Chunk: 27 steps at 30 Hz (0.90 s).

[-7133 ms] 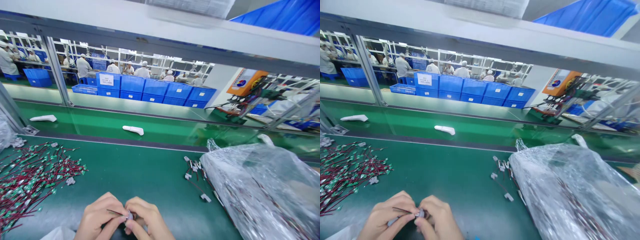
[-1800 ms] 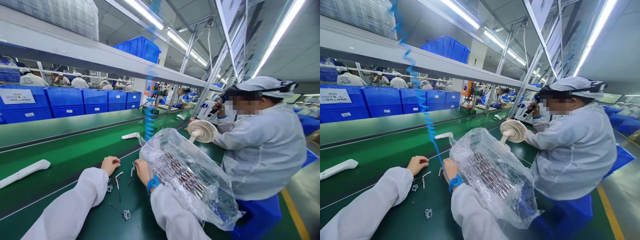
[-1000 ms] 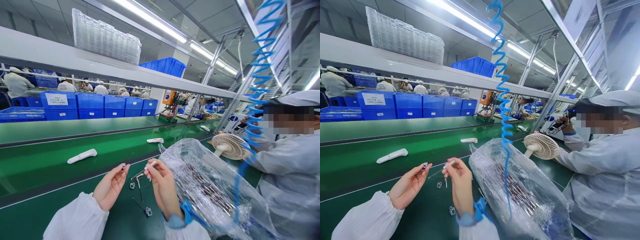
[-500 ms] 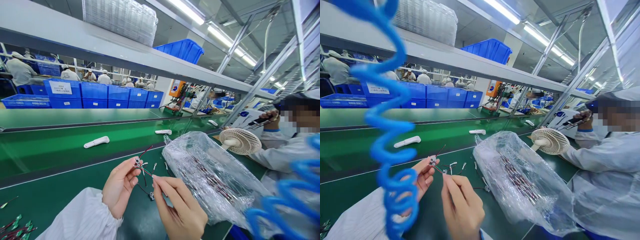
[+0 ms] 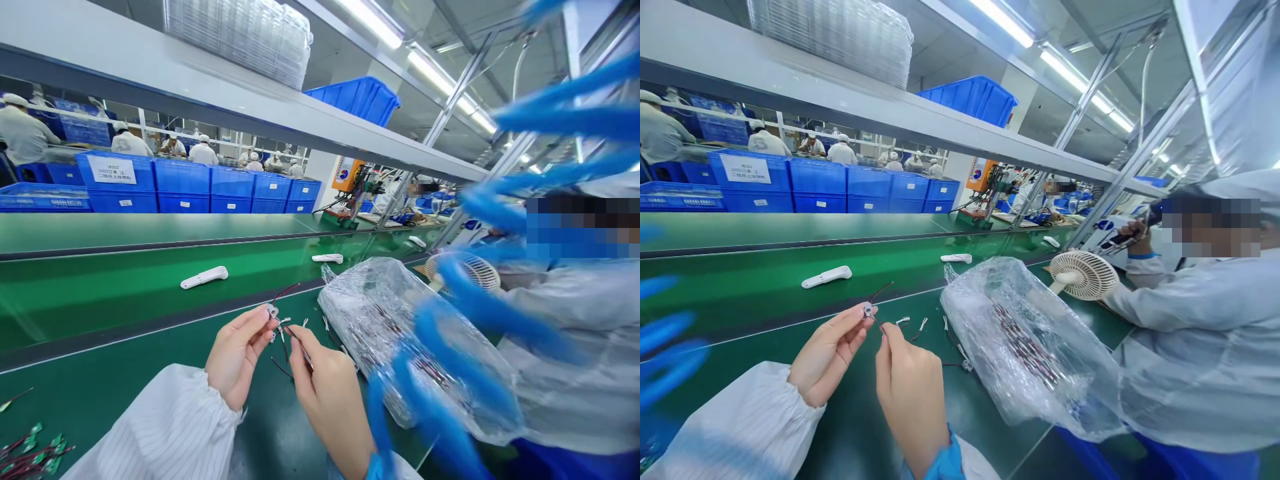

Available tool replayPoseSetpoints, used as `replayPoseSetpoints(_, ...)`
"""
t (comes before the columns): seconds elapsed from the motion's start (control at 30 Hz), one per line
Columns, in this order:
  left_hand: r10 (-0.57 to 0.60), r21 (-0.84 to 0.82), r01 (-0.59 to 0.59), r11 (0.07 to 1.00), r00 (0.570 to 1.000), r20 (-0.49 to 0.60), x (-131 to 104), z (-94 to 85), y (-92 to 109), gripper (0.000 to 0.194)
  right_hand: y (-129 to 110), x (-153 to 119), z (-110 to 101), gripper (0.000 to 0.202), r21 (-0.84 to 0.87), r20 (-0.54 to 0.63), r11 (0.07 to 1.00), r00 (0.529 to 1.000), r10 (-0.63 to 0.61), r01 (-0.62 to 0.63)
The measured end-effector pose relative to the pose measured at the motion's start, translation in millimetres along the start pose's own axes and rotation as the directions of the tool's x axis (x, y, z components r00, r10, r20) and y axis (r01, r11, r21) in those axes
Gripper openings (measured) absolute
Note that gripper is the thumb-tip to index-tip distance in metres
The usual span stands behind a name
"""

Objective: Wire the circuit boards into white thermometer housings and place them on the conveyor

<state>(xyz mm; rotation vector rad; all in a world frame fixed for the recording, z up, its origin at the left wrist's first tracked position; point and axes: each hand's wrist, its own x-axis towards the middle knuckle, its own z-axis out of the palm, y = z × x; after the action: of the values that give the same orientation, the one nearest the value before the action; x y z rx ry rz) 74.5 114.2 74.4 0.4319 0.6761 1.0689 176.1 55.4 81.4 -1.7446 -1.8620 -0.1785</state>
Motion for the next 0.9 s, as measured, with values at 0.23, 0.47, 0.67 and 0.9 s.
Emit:
replayPoseSetpoints(0.23, -0.028, 0.073, 0.024, 0.997, 0.999, 0.047, -5, -0.8, -1, 0.008, -7, 4, -7, 0.028, -0.25, -0.044, 0.968, 0.999, 0.0, -0.011)
replayPoseSetpoints(0.47, -0.018, 0.119, 0.011, 0.993, 0.998, 0.061, -4, -2.7, -4, 0.015, -6, 3, -12, 0.026, -0.179, -0.005, 0.98, 0.996, 0.093, -0.092)
replayPoseSetpoints(0.67, -0.008, 0.13, -0.003, 0.991, 0.996, 0.084, -4, -3.6, -7, 0.019, -11, 6, -19, 0.023, 0.286, 0.21, 0.917, 0.952, 0.223, -0.278)
replayPoseSetpoints(0.9, 0.07, 0.19, -0.093, 0.977, 0.99, 0.126, -7, -3.6, -7, 0.014, 1, 7, -13, 0.021, 0.626, 0.446, 0.569, 0.843, 0.3, -0.533)
